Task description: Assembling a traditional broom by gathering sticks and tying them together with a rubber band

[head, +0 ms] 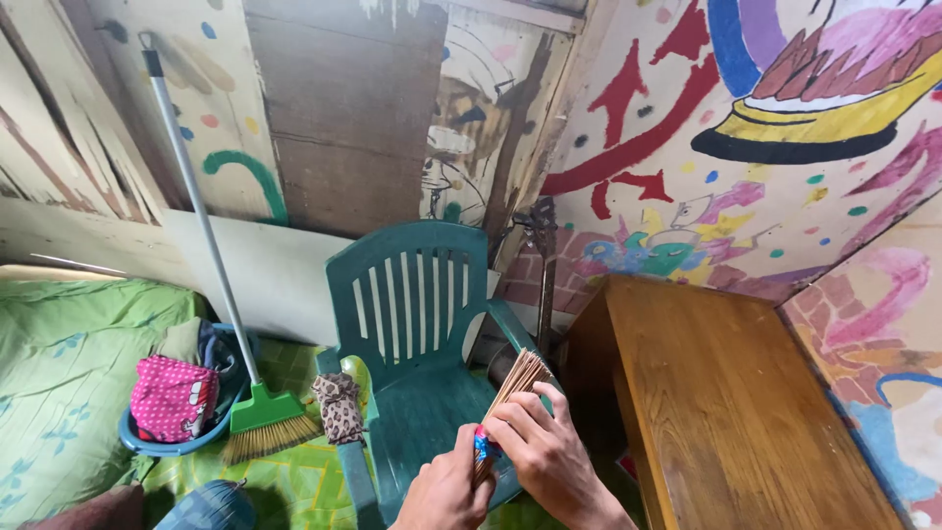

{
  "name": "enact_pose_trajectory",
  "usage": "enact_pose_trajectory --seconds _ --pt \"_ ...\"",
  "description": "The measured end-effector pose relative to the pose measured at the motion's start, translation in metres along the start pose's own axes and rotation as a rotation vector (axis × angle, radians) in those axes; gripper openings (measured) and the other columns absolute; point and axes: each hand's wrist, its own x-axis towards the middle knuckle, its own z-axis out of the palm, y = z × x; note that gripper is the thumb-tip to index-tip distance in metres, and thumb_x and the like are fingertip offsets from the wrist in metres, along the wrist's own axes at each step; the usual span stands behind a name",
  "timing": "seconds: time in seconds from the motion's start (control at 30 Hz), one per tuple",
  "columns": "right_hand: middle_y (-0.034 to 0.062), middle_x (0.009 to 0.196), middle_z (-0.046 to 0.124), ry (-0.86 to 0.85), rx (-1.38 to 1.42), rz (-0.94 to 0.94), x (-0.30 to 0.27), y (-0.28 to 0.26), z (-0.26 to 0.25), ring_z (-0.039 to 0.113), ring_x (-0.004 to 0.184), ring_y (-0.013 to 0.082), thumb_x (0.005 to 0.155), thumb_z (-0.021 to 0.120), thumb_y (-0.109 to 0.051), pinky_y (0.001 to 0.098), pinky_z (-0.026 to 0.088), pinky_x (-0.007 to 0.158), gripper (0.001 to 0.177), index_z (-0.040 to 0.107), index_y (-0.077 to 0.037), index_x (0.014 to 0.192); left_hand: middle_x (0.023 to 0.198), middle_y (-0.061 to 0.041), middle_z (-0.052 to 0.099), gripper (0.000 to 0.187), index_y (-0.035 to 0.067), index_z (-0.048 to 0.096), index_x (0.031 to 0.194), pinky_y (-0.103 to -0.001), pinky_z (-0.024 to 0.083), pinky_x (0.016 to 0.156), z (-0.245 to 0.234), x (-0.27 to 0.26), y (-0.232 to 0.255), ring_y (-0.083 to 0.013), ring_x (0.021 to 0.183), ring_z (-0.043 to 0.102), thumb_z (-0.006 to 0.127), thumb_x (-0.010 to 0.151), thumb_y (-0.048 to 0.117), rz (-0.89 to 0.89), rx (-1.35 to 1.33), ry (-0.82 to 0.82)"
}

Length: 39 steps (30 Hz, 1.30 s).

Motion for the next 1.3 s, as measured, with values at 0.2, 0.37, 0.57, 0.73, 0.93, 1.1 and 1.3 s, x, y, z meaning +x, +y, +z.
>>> enact_pose_trajectory --seconds 0.2,0.37,0.57,0.73,0.93,1.1,1.3 --pt "0.0013 0.101 0.067 -0.019 0.027 -0.026 -0.007 0.002 0.006 0.062 0.106 0.0204 0.082 0.071 -0.011 0.05 0.037 0.107 0.021 0.071 -0.011 0.104 0.092 -0.024 0.072 0.051 0.017 0.039 0.131 -0.059 0.054 0.08 -0.001 0.001 0.004 -0.0465 0.089 0.07 0.066 0.089 0.026 -0.031 0.048 -0.018" --pt "0.001 0.1 0.068 -0.044 0.066 -0.037 -0.006 0.005 0.004 0.064 0.108 0.0207 0.082 0.072 -0.01 0.0486 0.038 0.105 0.021 0.071 -0.01 0.103 0.094 -0.023 0.072 0.052 0.016 0.039 0.131 -0.059 0.054 0.082 -0.001 0.003 0.008 -0.046 0.09 0.07 0.067 0.089 0.027 -0.015 0.053 -0.011" --pt "0.0039 0.103 0.069 -0.077 0.193 0.0 -0.003 0.011 -0.001 0.063 0.106 0.0233 0.084 0.074 -0.009 0.0404 0.047 0.099 0.02 0.073 -0.009 0.104 0.09 -0.023 0.073 0.047 0.013 0.046 0.126 -0.057 0.055 0.08 0.005 0.01 0.002 -0.0447 0.088 0.07 0.068 0.087 0.026 -0.023 0.072 0.053" --pt "0.0045 0.099 0.07 -0.026 0.195 0.07 0.007 0.013 -0.004 0.063 0.1 0.024 0.084 0.073 -0.01 0.0442 0.046 0.091 0.011 0.071 -0.008 0.094 0.085 -0.021 0.072 0.037 0.011 0.048 0.113 -0.058 0.055 0.074 -0.001 0.012 0.008 -0.0442 0.084 0.069 0.07 0.087 0.027 0.002 0.083 0.152" --pt "0.0065 0.097 0.067 -0.097 0.139 0.075 0.004 0.02 0.014 0.062 0.099 0.0247 0.086 0.07 -0.007 0.0451 0.043 0.093 0.01 0.069 -0.008 0.096 0.088 -0.021 0.071 0.032 0.012 0.047 0.109 -0.058 0.055 0.075 0.011 0.021 0.005 -0.044 0.083 0.07 0.066 0.091 0.028 -0.048 0.184 0.194" --pt "0.0072 0.099 0.068 -0.094 0.156 0.014 0.006 0.032 0.019 0.062 0.101 0.0251 0.086 0.069 -0.007 0.0451 0.042 0.092 0.013 0.07 -0.007 0.099 0.097 -0.023 0.071 0.033 0.01 0.046 0.111 -0.058 0.056 0.077 0.013 0.032 0.009 -0.0449 0.087 0.07 0.066 0.089 0.025 -0.11 0.199 0.181" --pt "0.0054 0.101 0.069 -0.122 0.21 -0.027 0.006 0.049 0.019 0.063 0.103 0.0232 0.087 0.069 -0.005 0.0427 0.045 0.092 0.016 0.073 -0.007 0.102 0.102 -0.023 0.071 0.035 0.01 0.046 0.114 -0.058 0.056 0.08 0.019 0.045 0.014 -0.0452 0.089 0.071 0.066 0.088 0.022 -0.138 0.187 0.164"
